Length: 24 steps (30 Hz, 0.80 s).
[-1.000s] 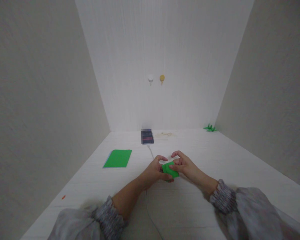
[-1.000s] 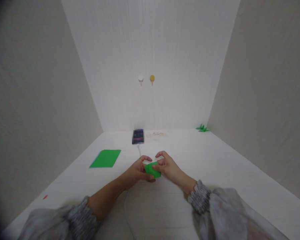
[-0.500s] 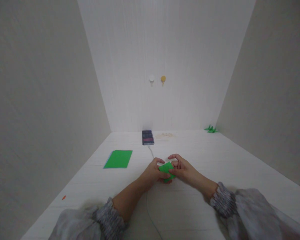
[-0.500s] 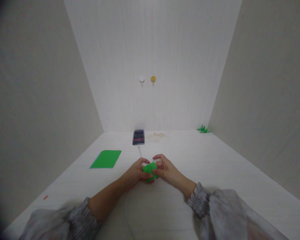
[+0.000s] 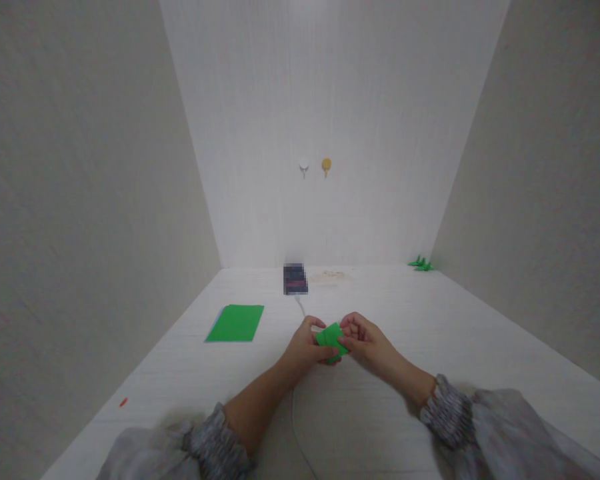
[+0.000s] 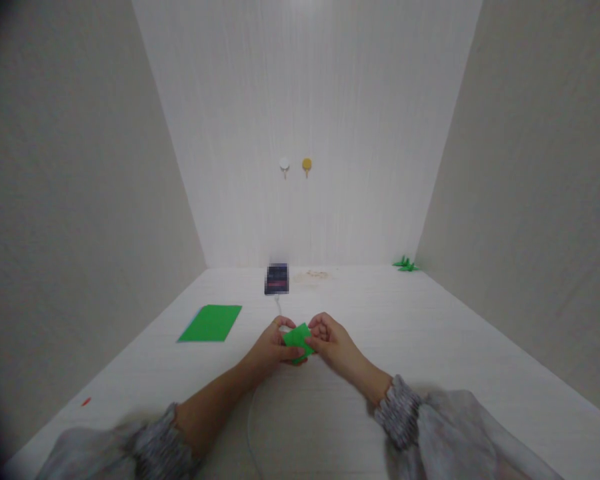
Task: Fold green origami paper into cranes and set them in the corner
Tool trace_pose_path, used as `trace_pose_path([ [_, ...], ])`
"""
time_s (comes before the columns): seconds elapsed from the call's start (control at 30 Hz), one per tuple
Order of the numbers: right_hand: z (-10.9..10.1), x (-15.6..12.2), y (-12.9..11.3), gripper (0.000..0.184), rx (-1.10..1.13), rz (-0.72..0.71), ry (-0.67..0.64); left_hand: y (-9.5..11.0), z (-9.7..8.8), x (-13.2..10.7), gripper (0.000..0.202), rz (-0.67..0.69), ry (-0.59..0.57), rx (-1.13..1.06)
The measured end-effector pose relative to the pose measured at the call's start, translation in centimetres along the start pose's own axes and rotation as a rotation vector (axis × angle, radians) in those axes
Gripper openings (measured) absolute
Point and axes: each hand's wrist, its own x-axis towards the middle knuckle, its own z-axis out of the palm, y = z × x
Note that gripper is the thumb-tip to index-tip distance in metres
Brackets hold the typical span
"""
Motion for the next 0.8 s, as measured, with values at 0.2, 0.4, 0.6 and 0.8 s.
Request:
trace_pose_path([
  [0.2,-0.2,-0.1,0.0,0.029,-0.040,0.021,0.051,-0.2,0.0,0.3,0.039,0.083,0.019,0.084],
  [0.4,-0.5,-0.1,0.3,0.024,-0.171,0.081,0.038,-0.4,-0.8,0.7,0.021,0.115,0.090,0.305],
  [0.6,-0.9,-0.3,0.3,0.005,-0.623,0.045,0.049,-0.6,-1.2,0.7,0.013,0.160,0.104,0.741],
  [0.8,-0.8,-0.5,-0.1,0.009,-0.876,0.016,0.052,-0.6,-1.3,0.6,0.016,0.180,0.074,0.975],
])
